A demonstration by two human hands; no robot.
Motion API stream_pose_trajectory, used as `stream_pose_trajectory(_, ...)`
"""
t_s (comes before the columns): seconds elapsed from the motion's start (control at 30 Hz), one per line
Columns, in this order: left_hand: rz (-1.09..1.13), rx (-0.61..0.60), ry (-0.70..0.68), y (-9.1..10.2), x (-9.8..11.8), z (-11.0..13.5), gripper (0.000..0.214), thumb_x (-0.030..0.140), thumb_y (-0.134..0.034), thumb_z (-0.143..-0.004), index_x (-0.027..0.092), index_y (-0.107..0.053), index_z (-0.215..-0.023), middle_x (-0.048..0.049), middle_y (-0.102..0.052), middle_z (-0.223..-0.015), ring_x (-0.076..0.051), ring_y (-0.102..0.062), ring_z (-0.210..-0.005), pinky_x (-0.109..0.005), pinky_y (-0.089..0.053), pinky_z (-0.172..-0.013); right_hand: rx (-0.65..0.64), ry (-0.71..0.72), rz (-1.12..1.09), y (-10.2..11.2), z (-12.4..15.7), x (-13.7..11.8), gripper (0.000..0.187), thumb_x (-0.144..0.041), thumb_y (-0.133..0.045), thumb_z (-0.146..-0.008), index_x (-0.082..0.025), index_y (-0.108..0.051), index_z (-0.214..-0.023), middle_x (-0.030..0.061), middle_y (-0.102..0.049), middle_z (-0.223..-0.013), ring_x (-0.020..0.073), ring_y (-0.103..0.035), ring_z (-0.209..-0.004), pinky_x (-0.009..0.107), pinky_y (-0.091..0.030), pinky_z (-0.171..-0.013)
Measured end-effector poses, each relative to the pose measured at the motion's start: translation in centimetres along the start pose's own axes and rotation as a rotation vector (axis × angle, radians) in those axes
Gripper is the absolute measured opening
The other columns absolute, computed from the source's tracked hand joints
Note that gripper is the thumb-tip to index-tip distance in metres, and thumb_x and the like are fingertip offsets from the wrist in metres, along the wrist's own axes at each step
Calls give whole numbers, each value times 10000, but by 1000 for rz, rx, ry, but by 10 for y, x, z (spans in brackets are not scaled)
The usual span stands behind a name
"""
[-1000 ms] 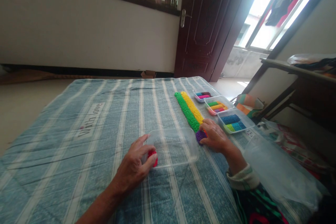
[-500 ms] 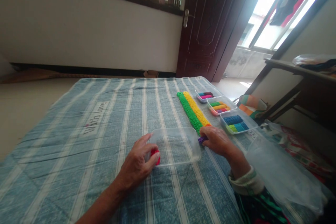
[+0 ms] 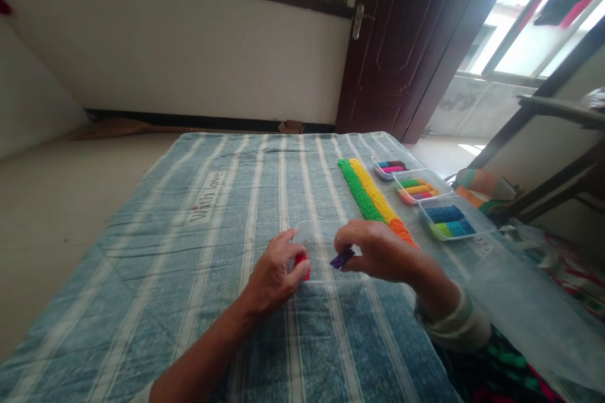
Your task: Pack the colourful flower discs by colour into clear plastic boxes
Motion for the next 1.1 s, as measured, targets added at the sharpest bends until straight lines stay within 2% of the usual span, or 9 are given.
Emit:
stream_pose_trajectory(0.17, 10, -20, -21, -1, 1, 1, 229, 317, -510, -841, 200, -700, -789, -147, -626, -1276, -317, -498, -1287, -476, -460, -1012, -173, 72, 15, -40, -30, -5, 139, -170, -762, -689, -223, -655, -761, -42, -635, -710, 107, -525, -655, 233, -331, -598)
stream_pose_trajectory(0.27, 12, -27, -15, -2, -1, 1, 267, 344, -493, -859, 203, -720, -864, -151, -634, -1264, -311, -510, -1275, -466, -454, -1022, -264, 108, -37, -53, -40, -5, 99, -171, -741, -708, -225, -694, -776, -43, -652, -706, 107, -550, -650, 229, -354, -610)
stream_pose_trajectory(0.4, 6, -38, -2, -2, -1, 2, 260, 304, -496, -839, 204, -724, -914, -141, -628, -1279, -304, -530, -1256, -440, -451, -1035, -312, 88, -220, -62, -46, 1, 164, -99, -715, -698, -216, -715, -814, -51, -674, -745, 105, -597, -692, 218, -419, -659)
stream_pose_trajectory(0.5, 9, -35, -8, -2, 2, 1, 242, 264, -495, -819, 206, -723, -874, -125, -647, -1252, -290, -520, -1269, -412, -442, -1049, -284, 44, -336, -65, -45, 8, 225, -27, -697, -664, -196, -719, -810, -50, -685, -770, 105, -612, -722, 215, -452, -696)
stream_pose_trajectory(0.6, 21, -32, -16, -2, 4, 0, 229, 256, -501, -811, 204, -721, -848, -119, -677, -1192, -290, -519, -1270, -414, -443, -1051, -214, 15, -351, -66, -41, 13, 282, 16, -679, -638, -181, -727, -835, -37, -695, -794, 111, -619, -740, 211, -451, -691)
stream_pose_trajectory(0.83, -1, 9, -44, -1, 1, 0, 216, 256, -541, -814, 215, -724, -921, -117, -665, -1220, -312, -545, -1238, -498, -480, -999, -58, -17, -340, -69, -34, 14, 237, -49, -660, -712, -177, -716, -903, 4, -697, -809, 128, -620, -733, 231, -452, -668)
stream_pose_trajectory(0.97, -104, 35, -97, -3, 0, 1, 235, 239, -539, -819, 181, -722, -955, -163, -629, -1260, -331, -538, -1238, -514, -476, -996, -16, -57, -335, -67, -34, 14, 278, -6, -607, -706, -171, -697, -911, 29, -694, -865, 145, -626, -797, 244, -466, -699)
stream_pose_trajectory(1.1, -210, 47, -153, -3, 4, 2, 219, 250, -523, -828, 137, -710, -849, -215, -608, -1252, -364, -520, -1242, -534, -449, -1019, 4, -94, -323, -65, -35, 13, 333, 53, -548, -670, -148, -672, -905, 28, -674, -855, 143, -614, -800, 241, -457, -703)
Point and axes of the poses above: each hand's wrist, its own z-axis away from the middle knuckle, its own y-axis out of the back of the hand, x = y × z, the point moved 7 cm from there along -z, towards the middle knuckle
